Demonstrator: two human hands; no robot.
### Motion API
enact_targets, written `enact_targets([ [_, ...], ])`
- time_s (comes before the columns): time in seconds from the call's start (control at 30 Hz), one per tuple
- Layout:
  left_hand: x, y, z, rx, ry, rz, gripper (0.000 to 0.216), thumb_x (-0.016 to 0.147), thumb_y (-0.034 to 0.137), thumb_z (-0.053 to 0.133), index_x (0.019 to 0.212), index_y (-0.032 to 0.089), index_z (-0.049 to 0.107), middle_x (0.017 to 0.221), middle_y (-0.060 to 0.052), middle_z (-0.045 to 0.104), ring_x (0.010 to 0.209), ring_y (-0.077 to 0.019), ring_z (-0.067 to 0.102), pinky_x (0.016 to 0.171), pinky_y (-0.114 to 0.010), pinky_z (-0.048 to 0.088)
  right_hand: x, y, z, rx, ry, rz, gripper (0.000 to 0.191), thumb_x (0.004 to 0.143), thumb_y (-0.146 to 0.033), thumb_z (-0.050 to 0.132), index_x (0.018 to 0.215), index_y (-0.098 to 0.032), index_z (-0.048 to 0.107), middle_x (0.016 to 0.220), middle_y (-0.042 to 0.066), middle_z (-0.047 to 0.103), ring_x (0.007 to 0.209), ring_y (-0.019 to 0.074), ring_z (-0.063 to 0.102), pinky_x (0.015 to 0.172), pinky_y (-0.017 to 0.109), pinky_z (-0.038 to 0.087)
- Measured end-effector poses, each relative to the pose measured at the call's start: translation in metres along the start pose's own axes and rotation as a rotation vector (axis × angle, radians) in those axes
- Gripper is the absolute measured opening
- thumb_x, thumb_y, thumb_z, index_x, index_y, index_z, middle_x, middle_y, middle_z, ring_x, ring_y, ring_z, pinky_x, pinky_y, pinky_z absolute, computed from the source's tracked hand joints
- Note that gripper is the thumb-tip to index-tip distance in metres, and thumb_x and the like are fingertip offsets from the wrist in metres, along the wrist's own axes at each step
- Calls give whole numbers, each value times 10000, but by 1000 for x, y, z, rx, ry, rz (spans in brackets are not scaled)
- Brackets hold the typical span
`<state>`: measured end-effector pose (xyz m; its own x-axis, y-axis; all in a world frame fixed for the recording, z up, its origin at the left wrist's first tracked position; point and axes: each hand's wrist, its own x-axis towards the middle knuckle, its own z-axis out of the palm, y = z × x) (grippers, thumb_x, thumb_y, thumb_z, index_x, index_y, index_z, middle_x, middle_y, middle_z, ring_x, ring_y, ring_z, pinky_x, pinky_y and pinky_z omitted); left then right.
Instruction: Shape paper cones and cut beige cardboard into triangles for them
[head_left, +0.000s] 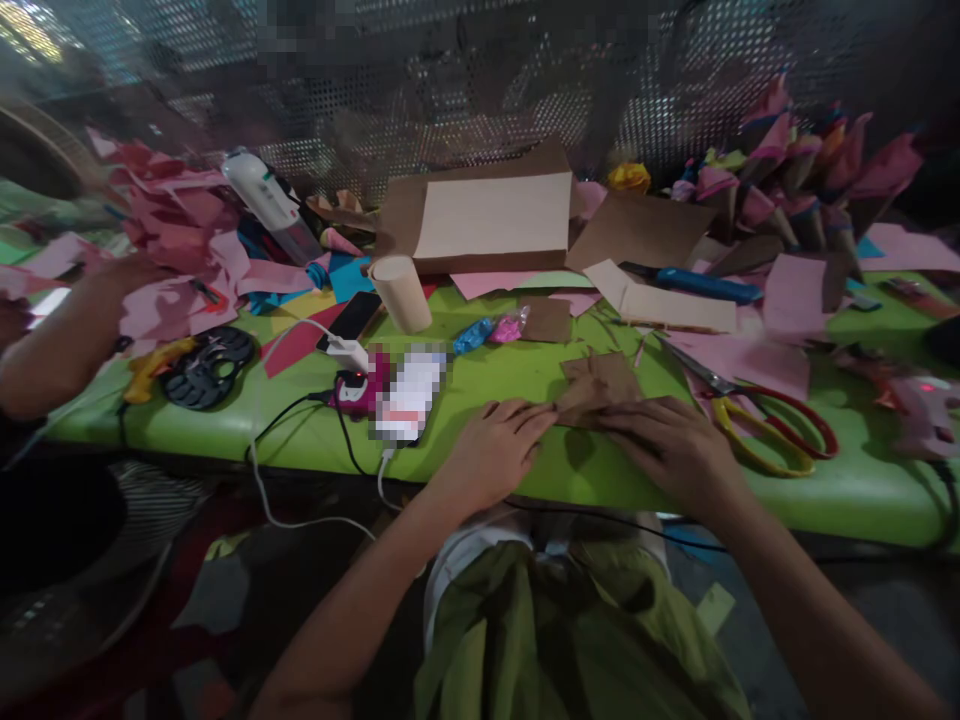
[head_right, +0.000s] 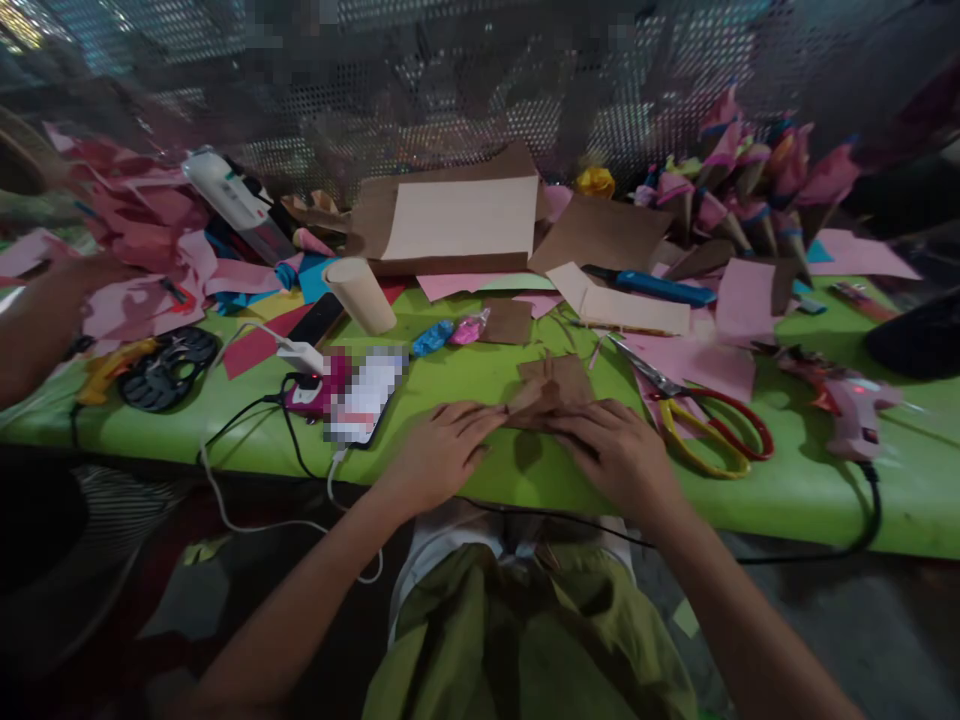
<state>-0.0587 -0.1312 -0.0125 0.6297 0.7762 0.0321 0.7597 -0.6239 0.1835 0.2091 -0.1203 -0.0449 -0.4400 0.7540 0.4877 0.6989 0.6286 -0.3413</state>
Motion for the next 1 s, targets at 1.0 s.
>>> enact_targets([
  [1.0,8,15,6,100,-37,37,650,1033,546,459,1567,177,431,1565,-125,542,1449,-276,456,1219,-484,340,25,-10,-7,-102,-207,-75,460,1046,-324,470,1499,-304,542,1489,67,640,1366,264,591,1138,482,454],
])
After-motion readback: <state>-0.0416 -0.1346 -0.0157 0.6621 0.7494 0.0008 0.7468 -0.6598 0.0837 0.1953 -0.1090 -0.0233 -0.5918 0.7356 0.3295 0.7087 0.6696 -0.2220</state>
